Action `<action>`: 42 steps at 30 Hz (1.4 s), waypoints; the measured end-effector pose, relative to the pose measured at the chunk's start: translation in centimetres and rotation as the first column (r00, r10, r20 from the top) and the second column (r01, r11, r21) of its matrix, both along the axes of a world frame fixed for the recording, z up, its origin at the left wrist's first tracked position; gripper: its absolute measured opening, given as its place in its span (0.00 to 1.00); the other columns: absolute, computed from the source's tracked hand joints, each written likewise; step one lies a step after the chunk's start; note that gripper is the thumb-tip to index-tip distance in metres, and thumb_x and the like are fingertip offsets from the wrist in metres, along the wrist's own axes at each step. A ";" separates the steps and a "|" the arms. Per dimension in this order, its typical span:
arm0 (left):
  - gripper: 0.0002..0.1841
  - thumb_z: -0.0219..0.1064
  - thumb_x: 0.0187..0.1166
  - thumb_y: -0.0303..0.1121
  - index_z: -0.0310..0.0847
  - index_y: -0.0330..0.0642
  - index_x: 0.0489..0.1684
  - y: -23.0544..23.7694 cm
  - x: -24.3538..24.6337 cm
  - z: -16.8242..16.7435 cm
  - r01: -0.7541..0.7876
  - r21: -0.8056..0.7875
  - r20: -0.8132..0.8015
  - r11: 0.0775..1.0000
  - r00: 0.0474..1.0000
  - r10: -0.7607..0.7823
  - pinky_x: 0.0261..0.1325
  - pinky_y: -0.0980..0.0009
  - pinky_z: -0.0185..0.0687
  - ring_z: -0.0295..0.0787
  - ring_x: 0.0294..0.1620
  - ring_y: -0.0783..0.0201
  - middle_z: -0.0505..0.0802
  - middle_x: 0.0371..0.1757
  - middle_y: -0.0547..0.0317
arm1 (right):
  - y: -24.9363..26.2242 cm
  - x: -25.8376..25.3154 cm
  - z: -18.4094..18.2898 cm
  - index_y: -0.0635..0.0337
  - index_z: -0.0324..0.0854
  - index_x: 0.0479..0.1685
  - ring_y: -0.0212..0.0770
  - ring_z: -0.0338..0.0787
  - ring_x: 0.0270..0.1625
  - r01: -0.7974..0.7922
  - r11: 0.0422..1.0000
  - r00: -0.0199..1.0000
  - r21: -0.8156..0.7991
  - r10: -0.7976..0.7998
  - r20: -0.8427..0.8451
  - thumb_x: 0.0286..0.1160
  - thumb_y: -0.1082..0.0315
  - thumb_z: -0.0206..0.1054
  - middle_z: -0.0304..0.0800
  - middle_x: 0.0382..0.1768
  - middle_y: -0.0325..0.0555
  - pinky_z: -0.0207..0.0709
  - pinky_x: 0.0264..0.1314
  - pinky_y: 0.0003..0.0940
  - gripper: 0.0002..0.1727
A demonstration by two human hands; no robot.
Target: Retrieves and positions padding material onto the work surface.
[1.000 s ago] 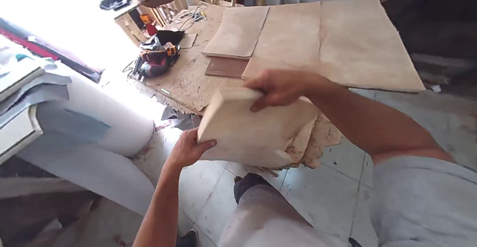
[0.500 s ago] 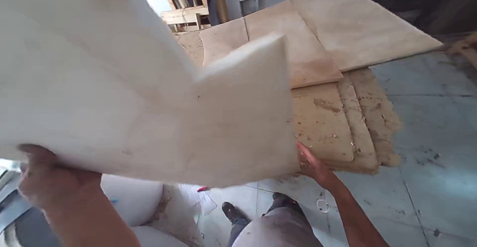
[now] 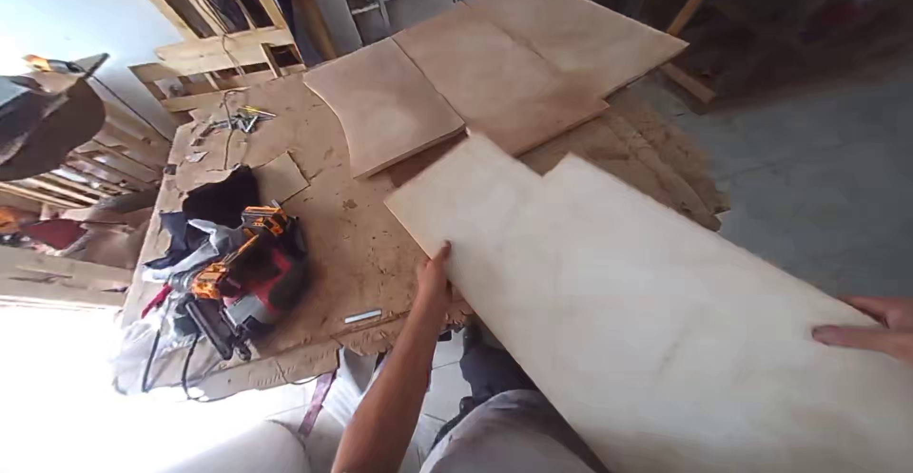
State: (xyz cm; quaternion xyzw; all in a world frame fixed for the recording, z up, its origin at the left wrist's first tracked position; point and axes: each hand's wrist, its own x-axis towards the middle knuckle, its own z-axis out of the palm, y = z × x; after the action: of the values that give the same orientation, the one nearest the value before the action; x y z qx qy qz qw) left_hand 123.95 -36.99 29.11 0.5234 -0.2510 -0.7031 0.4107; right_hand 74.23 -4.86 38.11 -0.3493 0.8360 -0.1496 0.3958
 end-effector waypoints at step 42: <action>0.17 0.67 0.85 0.31 0.77 0.28 0.64 -22.7 4.3 -5.9 0.180 -0.108 0.249 0.978 0.957 -0.149 0.49 0.56 0.95 0.97 0.43 0.55 0.95 0.46 0.43 | -9.8 14.2 -5.1 0.61 0.85 0.60 0.51 0.91 0.43 0.294 0.946 0.953 0.134 -0.300 0.029 0.66 0.71 0.80 0.92 0.44 0.59 0.84 0.51 0.57 0.21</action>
State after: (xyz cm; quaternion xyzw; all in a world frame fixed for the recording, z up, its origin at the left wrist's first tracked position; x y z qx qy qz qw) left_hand 128.24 -59.73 23.26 0.5540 -0.3865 -0.6488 0.3504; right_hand 88.48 -14.67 33.03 -0.1895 0.8769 -0.1620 0.4110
